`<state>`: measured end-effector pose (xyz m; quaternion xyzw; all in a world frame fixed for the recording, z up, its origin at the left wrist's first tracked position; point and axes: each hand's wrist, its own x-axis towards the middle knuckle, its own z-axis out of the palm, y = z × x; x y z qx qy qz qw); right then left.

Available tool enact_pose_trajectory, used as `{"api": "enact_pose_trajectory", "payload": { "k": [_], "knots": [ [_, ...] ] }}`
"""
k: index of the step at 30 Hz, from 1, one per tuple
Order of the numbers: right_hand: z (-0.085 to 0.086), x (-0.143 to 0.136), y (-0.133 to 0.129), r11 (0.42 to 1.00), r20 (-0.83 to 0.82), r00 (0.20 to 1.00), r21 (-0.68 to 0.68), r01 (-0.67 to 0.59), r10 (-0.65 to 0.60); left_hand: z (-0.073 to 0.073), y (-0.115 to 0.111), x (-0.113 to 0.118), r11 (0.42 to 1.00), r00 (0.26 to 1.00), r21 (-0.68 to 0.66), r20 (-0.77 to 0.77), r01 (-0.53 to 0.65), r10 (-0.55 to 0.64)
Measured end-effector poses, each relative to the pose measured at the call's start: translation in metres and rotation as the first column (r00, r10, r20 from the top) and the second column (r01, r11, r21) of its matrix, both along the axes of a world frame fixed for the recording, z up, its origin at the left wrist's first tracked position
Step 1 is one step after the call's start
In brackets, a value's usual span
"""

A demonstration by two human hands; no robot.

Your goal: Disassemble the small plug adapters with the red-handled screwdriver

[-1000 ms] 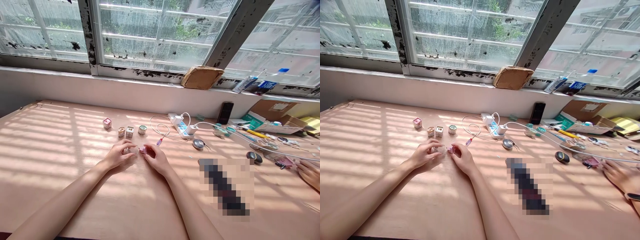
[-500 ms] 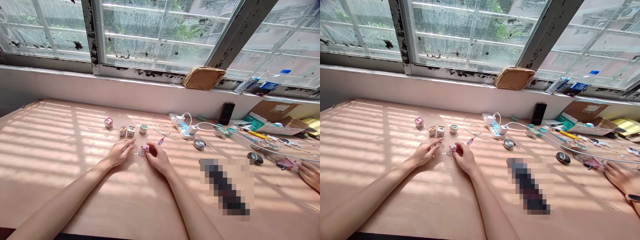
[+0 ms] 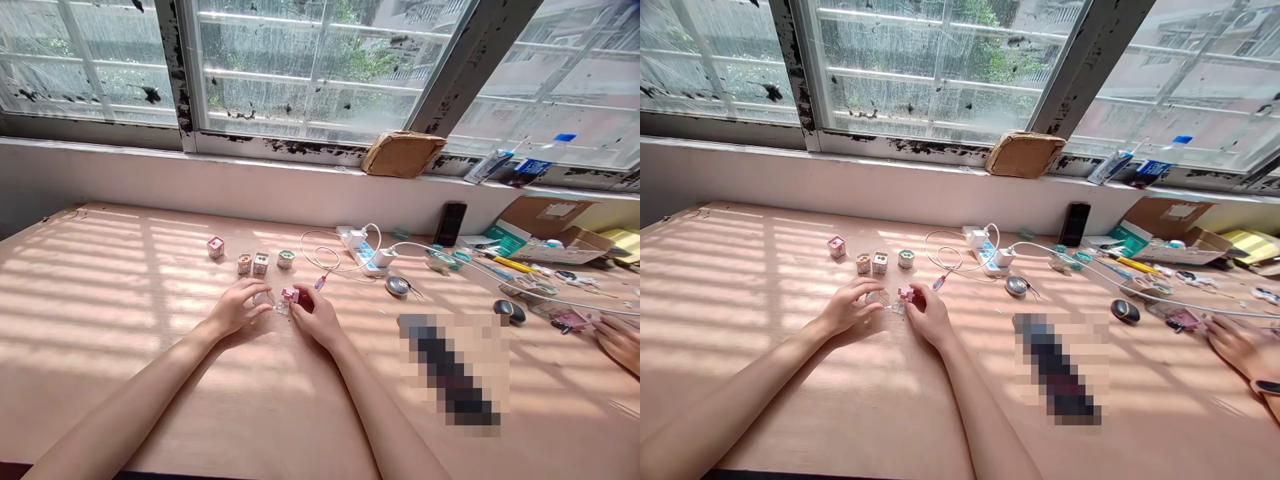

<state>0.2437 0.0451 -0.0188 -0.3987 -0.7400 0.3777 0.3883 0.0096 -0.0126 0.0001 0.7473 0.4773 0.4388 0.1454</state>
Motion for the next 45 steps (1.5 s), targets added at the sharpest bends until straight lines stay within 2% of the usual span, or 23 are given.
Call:
{"api": "enact_pose_trajectory", "payload": {
  "k": [8,12,14,17,20,26,29,31,32,34,36,38,41,43,45],
  "knots": [
    [-0.002,0.001,0.002,0.999,-0.036,0.999,-0.035,0.035,-0.036,0.002,0.0,-0.003,0.999,0.991,-0.036,0.13,-0.03,0.035],
    [-0.002,0.002,0.003,0.998,-0.033,0.999,-0.037,0.042,-0.043,-0.002,0.004,-0.005,0.985,0.941,-0.164,0.321,-0.053,0.105],
    [-0.001,0.002,0.003,0.998,-0.028,0.997,-0.02,0.065,-0.066,-0.004,0.007,-0.005,0.971,0.862,-0.234,0.484,-0.036,0.149],
    [0.0,0.004,0.004,0.995,-0.016,0.995,-0.009,0.102,-0.103,-0.003,0.012,-0.008,0.962,0.674,-0.271,0.705,-0.029,0.219],
    [0.001,0.005,0.005,0.995,0.001,0.995,-0.023,0.101,-0.101,0.0,0.014,-0.013,0.953,0.52,-0.303,0.81,-0.027,0.272],
    [0.001,0.007,0.005,0.994,-0.013,0.996,-0.065,0.086,-0.087,0.004,0.014,-0.015,0.946,0.318,-0.311,0.909,0.087,0.27],
    [-0.001,0.007,0.005,0.995,-0.067,0.995,-0.079,0.067,-0.072,0.004,0.016,-0.015,0.948,0.28,-0.297,0.925,0.114,0.257],
    [-0.003,0.007,0.007,0.994,-0.135,0.989,-0.092,0.056,-0.068,0.003,0.018,-0.016,0.945,0.322,-0.312,0.909,0.099,0.266],
    [-0.005,0.007,0.007,0.993,-0.179,0.981,-0.104,0.056,-0.074,0.003,0.017,-0.017,0.944,0.381,-0.32,0.885,0.08,0.268],
    [-0.007,0.008,0.009,0.989,-0.271,0.958,-0.132,0.061,-0.095,0.001,0.015,-0.018,0.95,0.578,-0.313,0.778,0.018,0.246],
    [-0.008,0.009,0.011,0.986,-0.336,0.934,-0.153,0.072,-0.12,0.0,0.011,-0.018,0.965,0.8,-0.258,0.568,-0.053,0.196],
    [-0.008,0.009,0.012,0.984,-0.364,0.921,-0.157,0.086,-0.139,0.0,0.008,-0.018,0.977,0.935,-0.187,0.315,-0.106,0.161],
    [-0.005,0.009,0.012,0.983,-0.367,0.918,-0.157,0.097,-0.149,0.001,0.006,-0.018,0.982,0.984,-0.113,0.074,-0.152,0.161],
    [-0.001,0.008,0.011,0.981,-0.354,0.923,-0.17,0.097,-0.153,0.001,0.007,-0.018,0.984,0.984,-0.037,0.031,-0.176,0.178],
    [0.003,0.007,0.008,0.977,-0.351,0.923,-0.187,0.098,-0.16,0.003,0.008,-0.018,0.972,0.976,0.096,0.056,-0.213,0.208]
  ]
}}
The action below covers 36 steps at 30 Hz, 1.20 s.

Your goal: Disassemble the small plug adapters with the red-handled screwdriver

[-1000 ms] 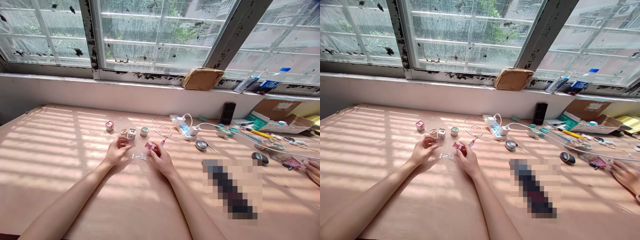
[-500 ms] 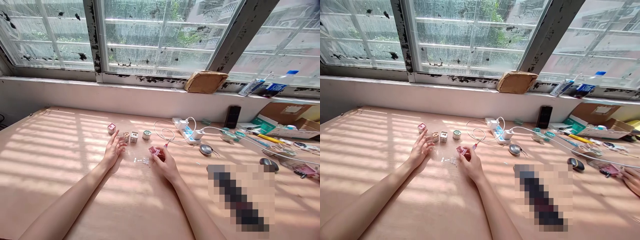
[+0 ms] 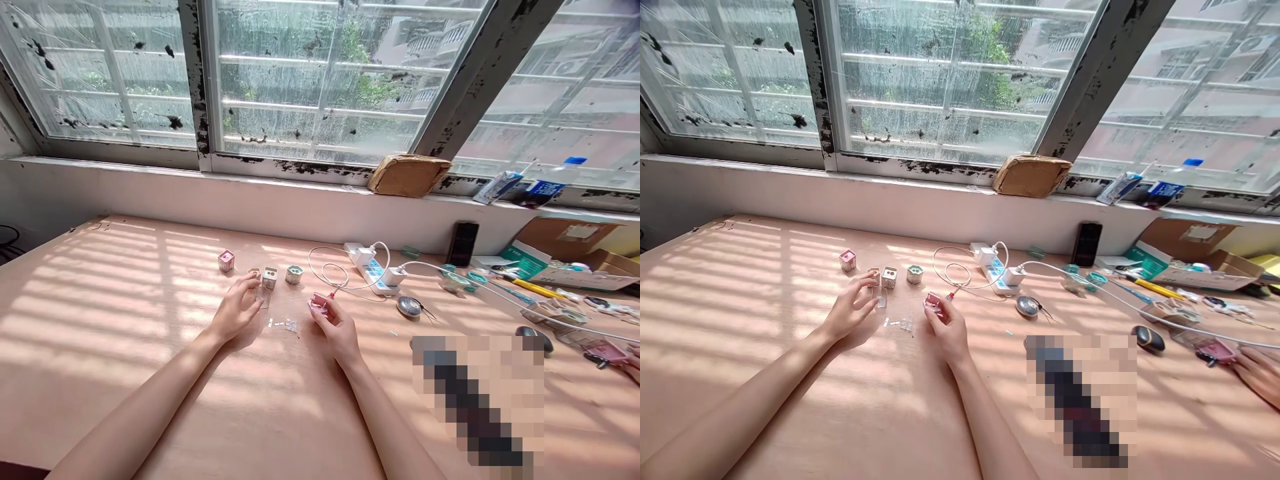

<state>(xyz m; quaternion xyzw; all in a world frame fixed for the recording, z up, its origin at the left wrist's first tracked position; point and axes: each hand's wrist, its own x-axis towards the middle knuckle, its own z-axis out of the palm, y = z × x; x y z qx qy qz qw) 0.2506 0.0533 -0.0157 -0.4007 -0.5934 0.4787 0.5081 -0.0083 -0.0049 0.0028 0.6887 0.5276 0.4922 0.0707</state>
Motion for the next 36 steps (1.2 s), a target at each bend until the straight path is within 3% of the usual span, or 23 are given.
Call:
{"api": "enact_pose_trajectory", "payload": {
  "k": [3,6,11,15,19,23,29,36],
  "knots": [
    [0.008,-0.004,-0.008,1.0,-0.045,0.999,-0.003,-0.024,0.024,0.003,-0.005,0.006,0.979,0.999,0.206,-0.034,-0.007,0.014],
    [0.018,-0.011,-0.022,0.995,-0.095,0.99,-0.009,-0.104,0.103,0.005,-0.016,0.02,0.952,0.983,0.29,-0.174,0.102,-0.052],
    [0.029,-0.028,-0.048,0.966,-0.131,0.958,-0.021,-0.259,0.255,0.011,-0.03,0.041,0.956,0.938,0.215,-0.322,0.2,-0.124],
    [0.024,-0.036,-0.056,0.945,-0.058,0.944,-0.025,-0.327,0.325,0.016,-0.033,0.046,0.952,0.906,0.098,-0.348,0.291,-0.241],
    [0.016,-0.036,-0.054,0.95,0.086,0.95,0.064,-0.305,0.299,0.02,-0.039,0.05,0.95,0.904,-0.006,-0.307,0.311,-0.298],
    [0.02,-0.027,-0.045,0.918,0.176,0.922,0.142,-0.37,0.344,0.017,-0.044,0.042,0.965,0.948,-0.015,-0.186,0.261,-0.259],
    [0.02,-0.003,-0.025,0.942,0.396,0.917,0.286,-0.178,0.053,0.012,-0.049,0.016,0.983,0.986,-0.074,0.02,0.166,-0.165],
    [-0.003,-0.003,-0.012,0.919,0.488,0.861,0.256,-0.301,0.146,0.014,-0.049,0.011,0.985,0.987,-0.061,0.039,0.159,-0.157]
  ]
}}
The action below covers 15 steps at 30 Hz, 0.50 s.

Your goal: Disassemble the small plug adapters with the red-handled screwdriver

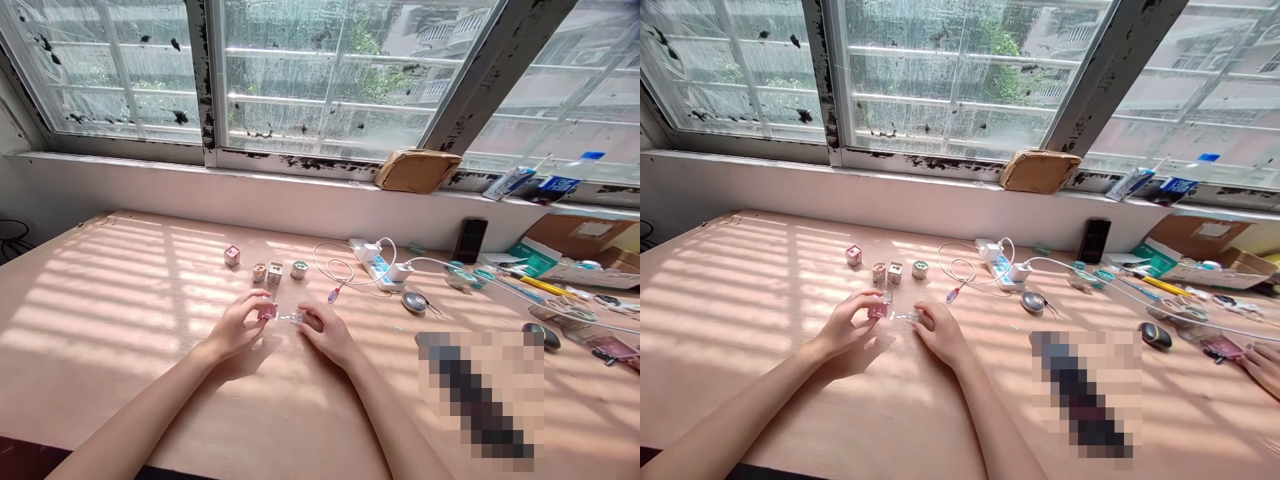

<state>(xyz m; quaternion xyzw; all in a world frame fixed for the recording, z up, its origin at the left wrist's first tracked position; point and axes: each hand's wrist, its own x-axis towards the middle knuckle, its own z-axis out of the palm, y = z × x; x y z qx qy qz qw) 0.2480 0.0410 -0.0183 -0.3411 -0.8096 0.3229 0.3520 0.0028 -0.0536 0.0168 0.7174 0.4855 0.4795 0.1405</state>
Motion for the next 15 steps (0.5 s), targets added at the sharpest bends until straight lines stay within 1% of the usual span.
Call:
{"api": "enact_pose_trajectory", "payload": {
  "k": [2,4,6,8,10,13,15],
  "knots": [
    [-0.003,-0.002,0.001,1.0,0.022,1.0,0.011,0.004,-0.005,-0.001,0.001,0.0,1.0,0.999,-0.007,-0.033,0.011,-0.011],
    [-0.003,-0.003,0.0,1.0,0.012,1.0,-0.016,0.015,-0.015,-0.003,0.002,-0.001,1.0,0.999,-0.002,-0.051,0.009,-0.009],
    [-0.002,-0.003,-0.001,0.997,-0.027,0.999,-0.065,0.031,-0.033,-0.004,0.002,-0.001,1.0,0.999,0.002,-0.046,-0.001,0.001],
    [0.003,-0.002,-0.003,0.994,-0.078,0.995,-0.091,0.055,-0.062,-0.005,0.002,0.0,1.0,1.0,-0.023,-0.024,0.0,0.0],
    [0.009,-0.002,-0.005,0.995,-0.13,0.987,-0.062,0.082,-0.089,-0.005,0.001,0.002,0.998,1.0,-0.055,0.0,0.009,-0.009],
    [0.018,-0.002,-0.009,0.995,-0.173,0.981,0.018,0.096,-0.091,-0.004,0.0,0.005,0.997,0.999,-0.069,0.017,0.03,-0.029],
    [0.024,-0.003,-0.013,0.996,-0.189,0.979,0.02,0.084,-0.079,-0.003,-0.001,0.007,0.997,0.999,-0.066,0.02,0.039,-0.037]
  ]
}}
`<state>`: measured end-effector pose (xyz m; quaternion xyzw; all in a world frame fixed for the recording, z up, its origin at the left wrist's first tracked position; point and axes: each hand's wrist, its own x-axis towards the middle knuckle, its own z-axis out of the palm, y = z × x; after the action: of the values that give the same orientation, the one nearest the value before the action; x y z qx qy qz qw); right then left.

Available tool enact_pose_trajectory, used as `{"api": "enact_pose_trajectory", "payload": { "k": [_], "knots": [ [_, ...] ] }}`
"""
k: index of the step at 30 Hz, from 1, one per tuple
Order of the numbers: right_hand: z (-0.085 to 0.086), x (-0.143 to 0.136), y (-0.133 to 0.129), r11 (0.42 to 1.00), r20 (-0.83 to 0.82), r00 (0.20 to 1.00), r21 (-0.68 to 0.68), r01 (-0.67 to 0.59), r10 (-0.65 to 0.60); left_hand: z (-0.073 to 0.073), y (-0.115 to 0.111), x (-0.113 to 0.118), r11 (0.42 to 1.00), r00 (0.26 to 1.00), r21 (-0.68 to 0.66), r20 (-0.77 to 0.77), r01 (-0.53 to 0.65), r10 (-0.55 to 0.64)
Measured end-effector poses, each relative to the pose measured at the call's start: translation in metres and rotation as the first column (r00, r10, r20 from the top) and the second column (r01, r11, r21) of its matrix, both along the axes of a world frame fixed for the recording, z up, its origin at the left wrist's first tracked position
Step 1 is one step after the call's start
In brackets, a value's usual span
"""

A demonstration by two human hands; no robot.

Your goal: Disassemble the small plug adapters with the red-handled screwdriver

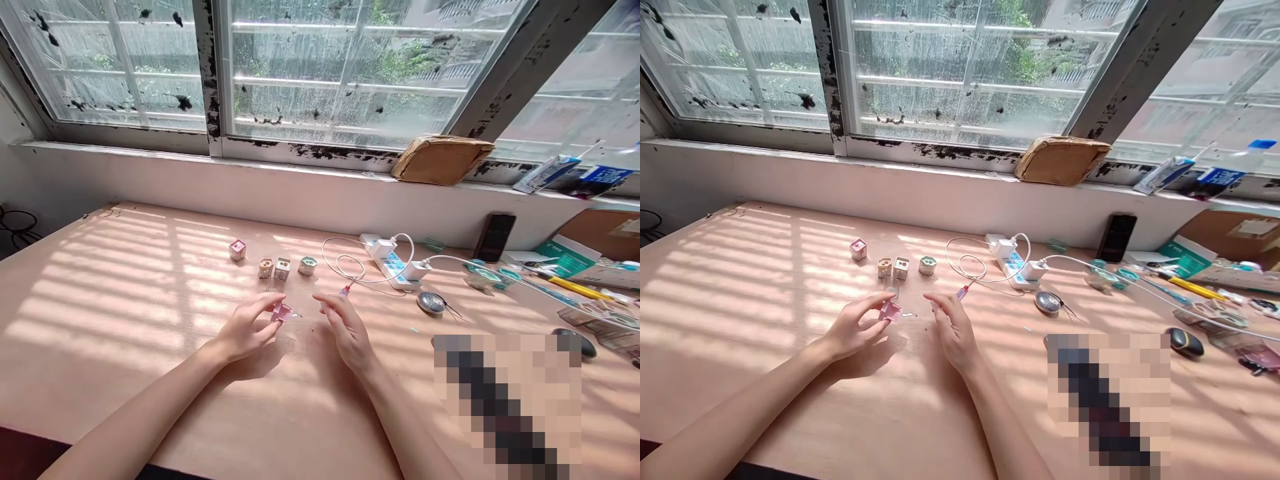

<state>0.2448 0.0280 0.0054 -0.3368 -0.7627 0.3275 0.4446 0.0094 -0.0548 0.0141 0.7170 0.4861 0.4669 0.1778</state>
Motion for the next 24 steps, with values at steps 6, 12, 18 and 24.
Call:
{"api": "enact_pose_trajectory", "payload": {
  "k": [6,12,18,24],
  "knots": [
    [0.005,-0.013,-0.02,0.993,-0.213,0.976,-0.096,-0.063,0.041,0.005,-0.003,0.003,1.0,1.0,-0.02,0.002,0.005,-0.005],
    [0.007,-0.023,-0.039,0.988,-0.198,0.974,-0.091,-0.128,0.108,0.005,-0.004,0.003,0.994,0.996,-0.076,0.028,0.083,-0.081],
    [0.011,-0.018,-0.035,0.994,-0.046,0.993,0.023,-0.108,0.109,0.003,-0.005,0.002,0.986,0.994,-0.133,0.066,0.096,-0.088],
    [0.017,-0.016,-0.034,0.982,-0.004,0.989,0.122,-0.144,0.145,0.003,-0.006,0.003,0.986,0.991,-0.127,0.087,0.11,-0.099]
  ]
}}
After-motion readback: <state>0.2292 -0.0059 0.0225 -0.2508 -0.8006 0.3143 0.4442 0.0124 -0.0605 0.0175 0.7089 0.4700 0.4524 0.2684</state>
